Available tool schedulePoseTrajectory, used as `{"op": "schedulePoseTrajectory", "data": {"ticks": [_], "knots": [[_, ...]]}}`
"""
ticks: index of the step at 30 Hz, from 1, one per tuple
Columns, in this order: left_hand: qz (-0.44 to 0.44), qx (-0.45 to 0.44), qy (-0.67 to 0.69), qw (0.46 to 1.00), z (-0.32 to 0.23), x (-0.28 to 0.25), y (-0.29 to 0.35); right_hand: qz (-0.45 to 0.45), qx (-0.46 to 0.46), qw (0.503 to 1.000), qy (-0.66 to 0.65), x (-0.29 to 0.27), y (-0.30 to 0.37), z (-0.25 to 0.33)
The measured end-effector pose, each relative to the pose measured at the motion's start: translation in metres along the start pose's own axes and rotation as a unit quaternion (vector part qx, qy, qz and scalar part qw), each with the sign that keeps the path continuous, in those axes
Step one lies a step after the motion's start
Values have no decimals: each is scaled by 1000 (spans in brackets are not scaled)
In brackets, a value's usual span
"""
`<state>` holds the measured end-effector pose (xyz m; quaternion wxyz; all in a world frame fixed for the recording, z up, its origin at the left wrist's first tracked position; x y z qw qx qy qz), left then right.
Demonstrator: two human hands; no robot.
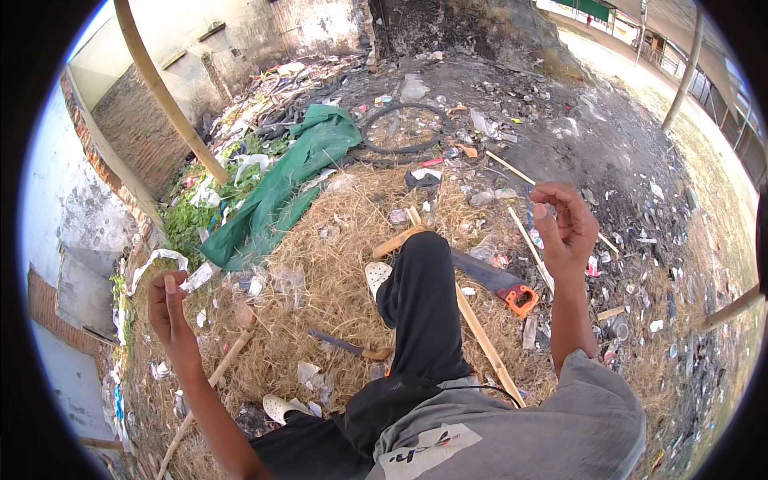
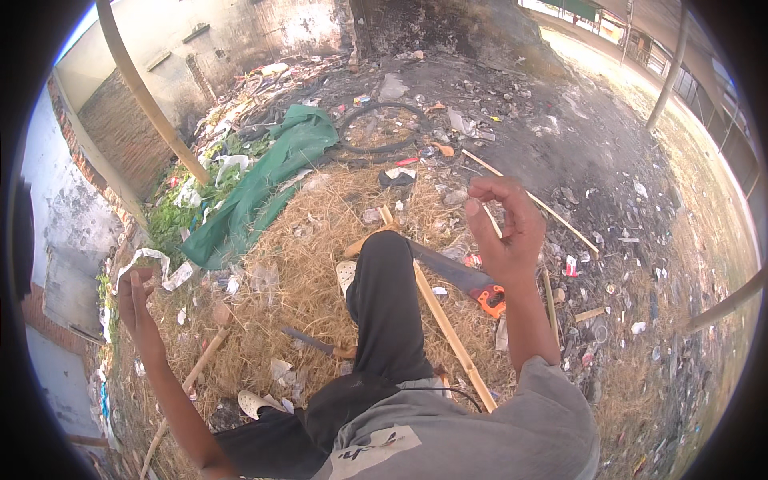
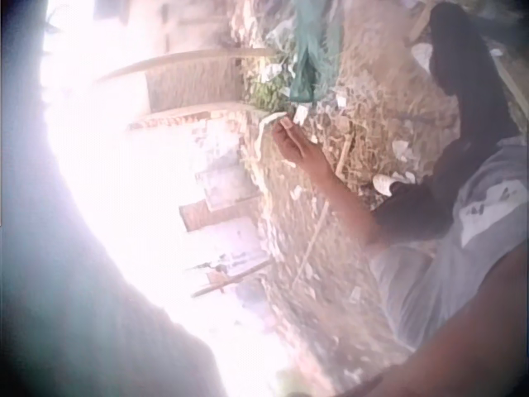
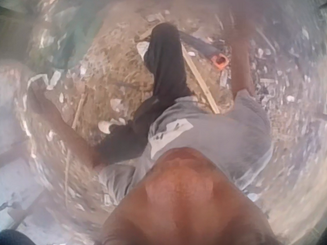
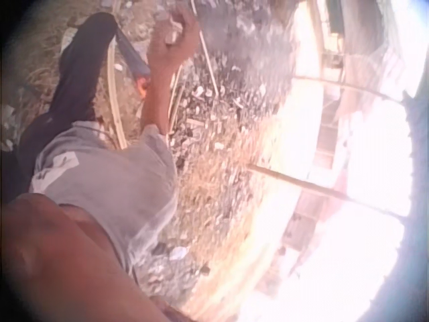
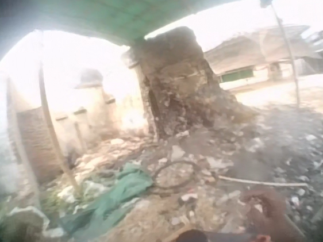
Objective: The person sits on the ground and uses a red utility knife to shave the surface of a long bamboo stick. They hold the stick with their left hand and scrape along its length with the knife in their right hand, removing thin strips of material. The person continues this repetitive shaving action along the stick's length.
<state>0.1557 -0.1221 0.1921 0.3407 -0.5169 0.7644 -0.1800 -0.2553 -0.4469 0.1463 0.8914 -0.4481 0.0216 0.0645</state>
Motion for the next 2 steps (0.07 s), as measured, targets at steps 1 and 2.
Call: {"op": "schedulePoseTrajectory", "data": {"ticks": [1, 2], "knots": [[-7, 4, -28, 1000, 12, -22, 0, 6, -79, 995, -58, 12, -18, 40], [-18, 8, -62, 998, 22, -52, 3, 12, -157, 980, -124, 20, -33, 78]]}}
Point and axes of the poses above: each hand's wrist, its own y-axis away from the middle knuckle, its own x-axis out of the palm, z = x × y, the point moved 6 cm from there along -y, towards the middle knuckle, and after that the axes turned 3 degrees about y, right-handed, at the moved point
